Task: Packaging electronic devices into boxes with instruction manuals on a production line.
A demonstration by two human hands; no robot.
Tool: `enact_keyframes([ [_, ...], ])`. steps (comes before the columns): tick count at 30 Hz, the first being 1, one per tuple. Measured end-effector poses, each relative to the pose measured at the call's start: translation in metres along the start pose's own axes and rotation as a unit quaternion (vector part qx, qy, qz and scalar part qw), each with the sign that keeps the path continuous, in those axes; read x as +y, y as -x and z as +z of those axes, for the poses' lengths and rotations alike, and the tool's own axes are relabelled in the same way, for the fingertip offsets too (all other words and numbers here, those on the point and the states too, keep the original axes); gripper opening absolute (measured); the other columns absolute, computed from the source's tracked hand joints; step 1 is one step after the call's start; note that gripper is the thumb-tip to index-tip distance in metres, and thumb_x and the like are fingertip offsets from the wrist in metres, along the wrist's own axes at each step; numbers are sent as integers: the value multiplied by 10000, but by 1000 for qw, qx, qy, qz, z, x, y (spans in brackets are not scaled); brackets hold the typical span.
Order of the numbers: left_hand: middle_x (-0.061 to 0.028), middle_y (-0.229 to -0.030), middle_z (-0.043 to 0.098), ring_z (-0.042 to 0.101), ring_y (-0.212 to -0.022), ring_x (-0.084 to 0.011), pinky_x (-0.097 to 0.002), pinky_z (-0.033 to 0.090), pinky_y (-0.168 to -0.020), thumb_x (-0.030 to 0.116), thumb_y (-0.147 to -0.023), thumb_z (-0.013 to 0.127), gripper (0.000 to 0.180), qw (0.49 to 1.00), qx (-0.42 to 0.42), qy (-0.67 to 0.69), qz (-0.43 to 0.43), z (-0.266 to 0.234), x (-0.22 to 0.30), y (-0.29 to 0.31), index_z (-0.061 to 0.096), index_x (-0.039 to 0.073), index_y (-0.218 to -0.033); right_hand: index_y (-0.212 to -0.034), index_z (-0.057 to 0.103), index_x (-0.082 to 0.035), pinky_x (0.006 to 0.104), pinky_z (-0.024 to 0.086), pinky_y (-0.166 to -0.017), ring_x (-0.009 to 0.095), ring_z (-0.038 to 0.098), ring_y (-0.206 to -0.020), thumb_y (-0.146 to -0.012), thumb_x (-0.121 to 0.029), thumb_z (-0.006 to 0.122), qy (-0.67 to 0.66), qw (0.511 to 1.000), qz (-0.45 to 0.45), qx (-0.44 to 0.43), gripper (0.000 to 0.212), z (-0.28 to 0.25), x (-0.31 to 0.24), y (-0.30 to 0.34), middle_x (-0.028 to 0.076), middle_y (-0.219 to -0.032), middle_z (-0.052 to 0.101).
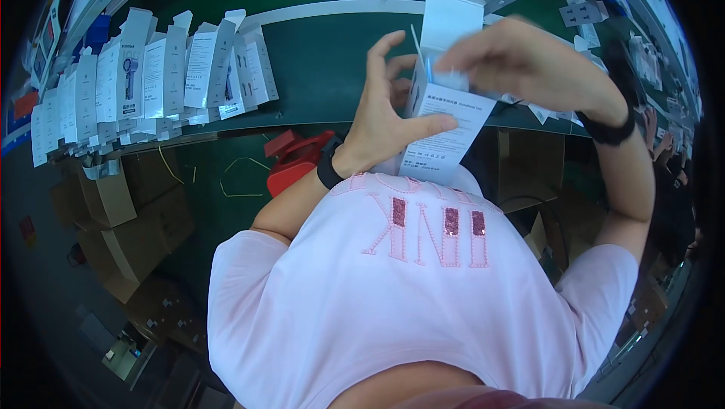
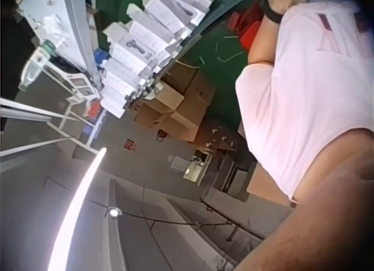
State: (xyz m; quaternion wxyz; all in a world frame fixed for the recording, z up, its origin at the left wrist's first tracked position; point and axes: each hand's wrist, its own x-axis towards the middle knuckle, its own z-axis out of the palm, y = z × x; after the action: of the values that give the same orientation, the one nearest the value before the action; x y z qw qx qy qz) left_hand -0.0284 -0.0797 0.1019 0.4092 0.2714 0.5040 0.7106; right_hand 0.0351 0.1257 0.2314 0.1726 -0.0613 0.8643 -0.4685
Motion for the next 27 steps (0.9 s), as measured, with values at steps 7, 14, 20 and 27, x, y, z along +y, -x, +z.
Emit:
enact_keyframes([
  [7, -175, -1197, 455, 613, -1007, -267, -363, 517, -812, 249, -605, 912, 1170, 993, -31, -44, 107, -6, -3, 4, 115, 119, -1450, -1455, 347, -56, 368, 484, -909, 308, 560, -1144, -700, -417, 790, -228, 904, 165, 321, 948, 41, 40, 52, 257, -1360, 459],
  [14, -187, -1192, 471, 616, -990, -261, -365, 511, -810, 307, -576, 928, 1193, 993, -45, -67, 82, -6, -1, -2, 138, 125, -1451, -1130, 644, 5, 354, 476, -889, 293, 595, -1055, -825, 10, 620, 174, 935, -72, 300, 306, 33, -26, 36, 153, -1173, 611],
  [20, -139, -1178, 517, 590, -1026, -241, -358, 514, -815, 314, -584, 920, 1105, 990, -63, -62, 108, 1, -12, -5, 244, 124, -1438, -1089, 649, -4, 352, 503, -749, 332, 620, -897, -777, 89, 557, 202, 978, -45, -40, 339, 25, -20, 23, 159, -1026, 640],
  [27, -82, -1165, 554, 565, -1072, -206, -339, 526, -843, 195, -675, 860, 726, 991, -98, -59, 75, -13, 0, -10, 521, 93, -1309, -1335, 510, -37, 311, 528, -845, 195, 618, -1030, -895, -65, 594, -79, 949, -33, 304, 450, 14, 2, 64, 120, -1243, 597],
])
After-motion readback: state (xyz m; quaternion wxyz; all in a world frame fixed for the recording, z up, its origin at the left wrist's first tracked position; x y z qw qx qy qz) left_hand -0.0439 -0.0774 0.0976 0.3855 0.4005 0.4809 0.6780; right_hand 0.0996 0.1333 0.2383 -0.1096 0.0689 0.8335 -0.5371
